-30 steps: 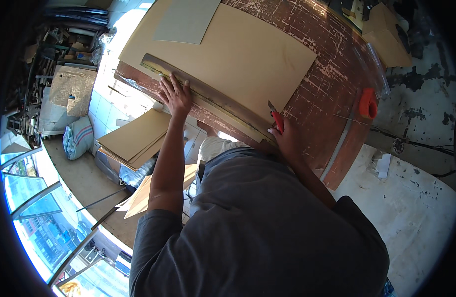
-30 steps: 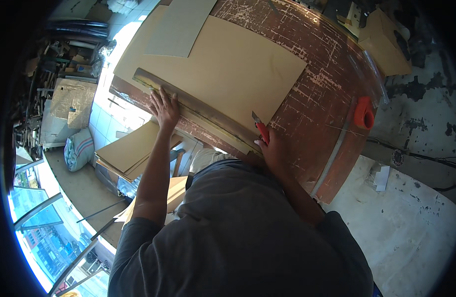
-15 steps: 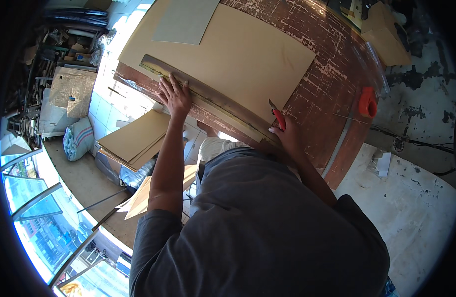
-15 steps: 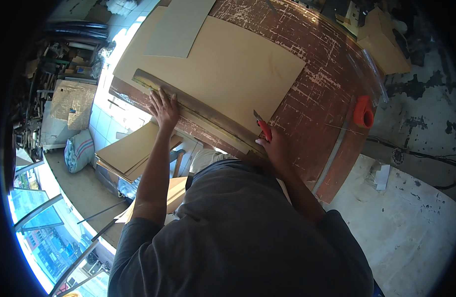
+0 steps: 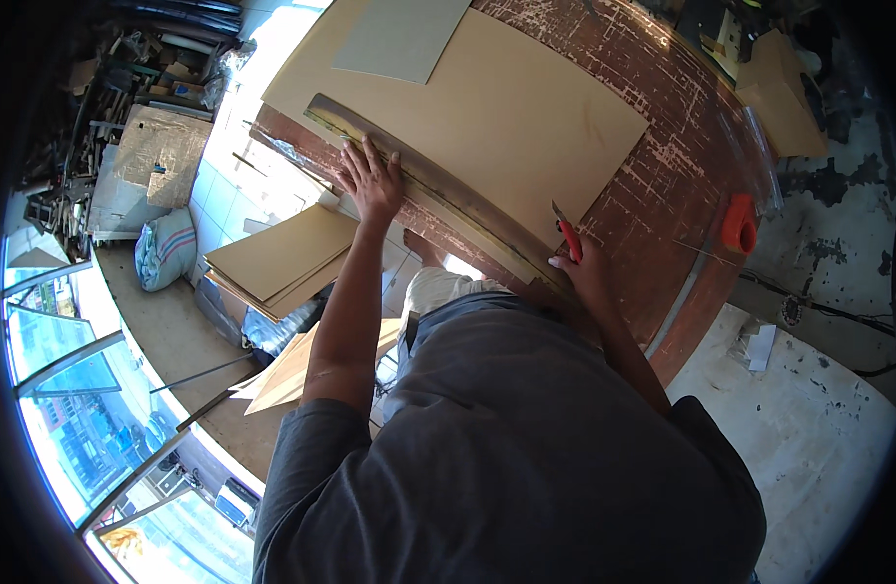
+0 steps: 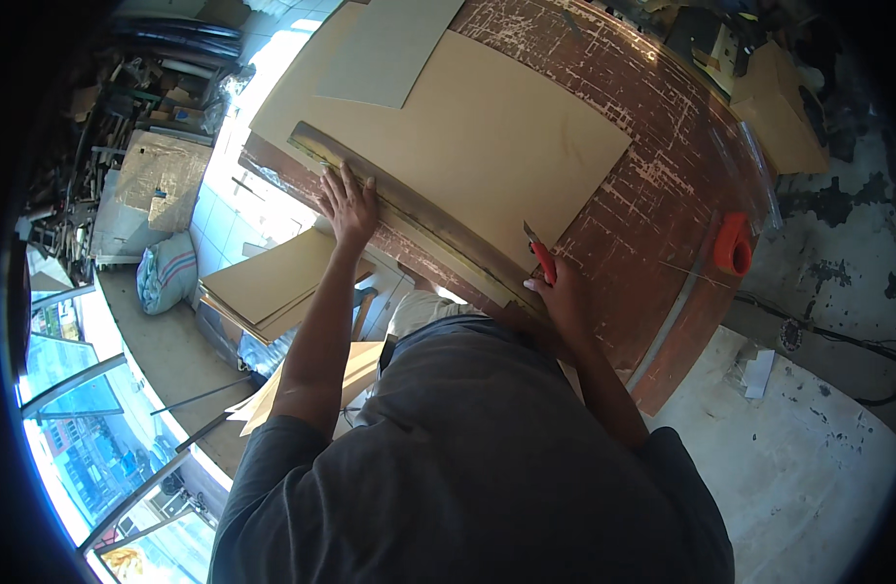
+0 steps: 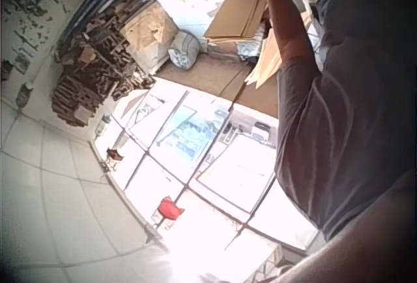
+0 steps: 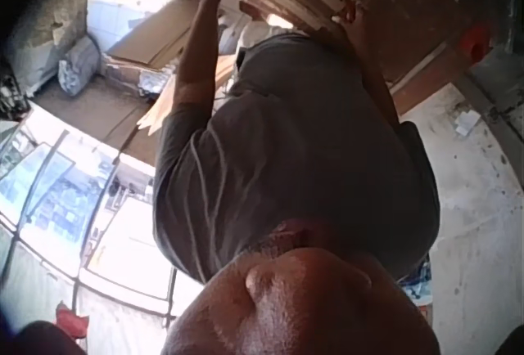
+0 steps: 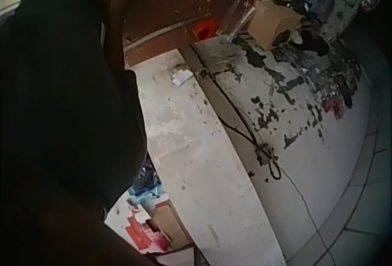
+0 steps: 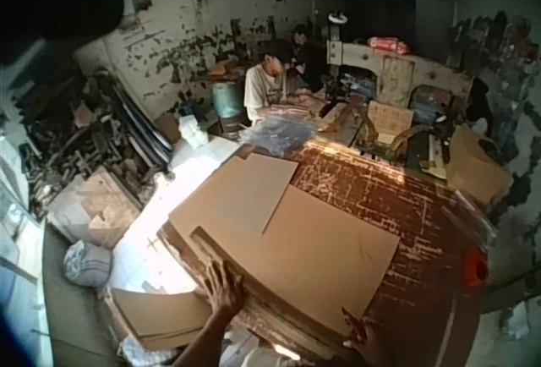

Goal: The person cuts a large cardboard sheet along a wooden straightedge using a utility knife, clears the excess strip, and then uses a smaller cardboard template to cut the sheet further.

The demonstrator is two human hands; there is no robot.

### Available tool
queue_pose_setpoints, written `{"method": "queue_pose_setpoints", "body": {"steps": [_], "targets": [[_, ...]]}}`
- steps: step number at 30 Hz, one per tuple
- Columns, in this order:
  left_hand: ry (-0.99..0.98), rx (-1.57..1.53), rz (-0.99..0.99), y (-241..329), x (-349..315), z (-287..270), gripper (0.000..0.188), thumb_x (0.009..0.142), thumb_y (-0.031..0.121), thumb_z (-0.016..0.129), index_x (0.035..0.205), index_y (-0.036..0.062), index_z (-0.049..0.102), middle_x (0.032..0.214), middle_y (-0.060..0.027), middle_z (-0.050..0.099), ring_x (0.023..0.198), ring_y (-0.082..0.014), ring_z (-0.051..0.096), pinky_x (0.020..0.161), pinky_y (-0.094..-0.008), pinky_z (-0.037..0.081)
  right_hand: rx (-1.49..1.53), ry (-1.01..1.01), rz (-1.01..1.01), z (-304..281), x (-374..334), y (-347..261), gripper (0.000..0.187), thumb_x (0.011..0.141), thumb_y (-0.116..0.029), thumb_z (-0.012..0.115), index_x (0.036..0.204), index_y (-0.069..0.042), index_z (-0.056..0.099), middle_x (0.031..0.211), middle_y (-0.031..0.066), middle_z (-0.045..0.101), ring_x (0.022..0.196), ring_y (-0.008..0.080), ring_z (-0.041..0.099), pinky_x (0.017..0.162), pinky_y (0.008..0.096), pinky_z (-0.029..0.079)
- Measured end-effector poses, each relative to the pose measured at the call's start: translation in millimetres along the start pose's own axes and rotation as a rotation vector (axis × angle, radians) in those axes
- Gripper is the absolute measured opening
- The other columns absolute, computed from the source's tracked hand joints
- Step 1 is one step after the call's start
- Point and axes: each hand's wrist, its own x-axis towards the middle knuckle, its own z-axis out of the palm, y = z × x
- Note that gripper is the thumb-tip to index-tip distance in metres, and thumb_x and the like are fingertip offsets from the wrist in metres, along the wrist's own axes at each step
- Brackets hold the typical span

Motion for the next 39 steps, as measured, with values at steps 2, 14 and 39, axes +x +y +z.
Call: {"method": "queue_pose_setpoints", "body": {"steps": [2, 14, 39], "targets": [[-0.002, -0.011, 0.013, 2, -1, -2, 0.077, 0.103, 0.057, 0.032, 0.161, 0.0091, 0.017, 0.166, -0.0258, 0.008, 0.154, -0.0407, 0.004, 0.121, -0.0603, 0.001, 0.036, -0.006, 0.004, -2, 0, -1, 0.049, 0.074, -0.024, 0.087, 0.108, -0.001, 0.062, 0.079, 0.0142, 0.061, 0.072, 0.0296, 0.061, 0.070, 0.0415, 0.048], [0.012, -0.035, 0.012, 4, -4, -3, 0.077, 0.103, 0.057, 0.031, 0.160, 0.0073, 0.018, 0.166, -0.0263, 0.008, 0.154, -0.0407, 0.004, 0.121, -0.0604, -0.001, 0.052, -0.043, -0.031, 1, 8, 14, 0.046, 0.072, -0.018, 0.087, 0.106, 0.000, 0.062, 0.076, 0.0067, 0.053, 0.069, 0.0217, 0.052, 0.068, 0.0377, 0.047], [-0.011, -0.021, 0.009, 4, -4, -8, 0.077, 0.103, 0.060, 0.029, 0.161, 0.0105, 0.017, 0.166, -0.0256, 0.008, 0.155, -0.0394, 0.004, 0.121, -0.0586, 0.001, -0.007, -0.031, -0.044, 0, 8, 14, 0.059, 0.072, -0.012, 0.086, 0.127, -0.006, 0.065, 0.071, -0.0017, 0.043, 0.065, 0.0127, 0.044, 0.064, 0.0307, 0.043]]}}
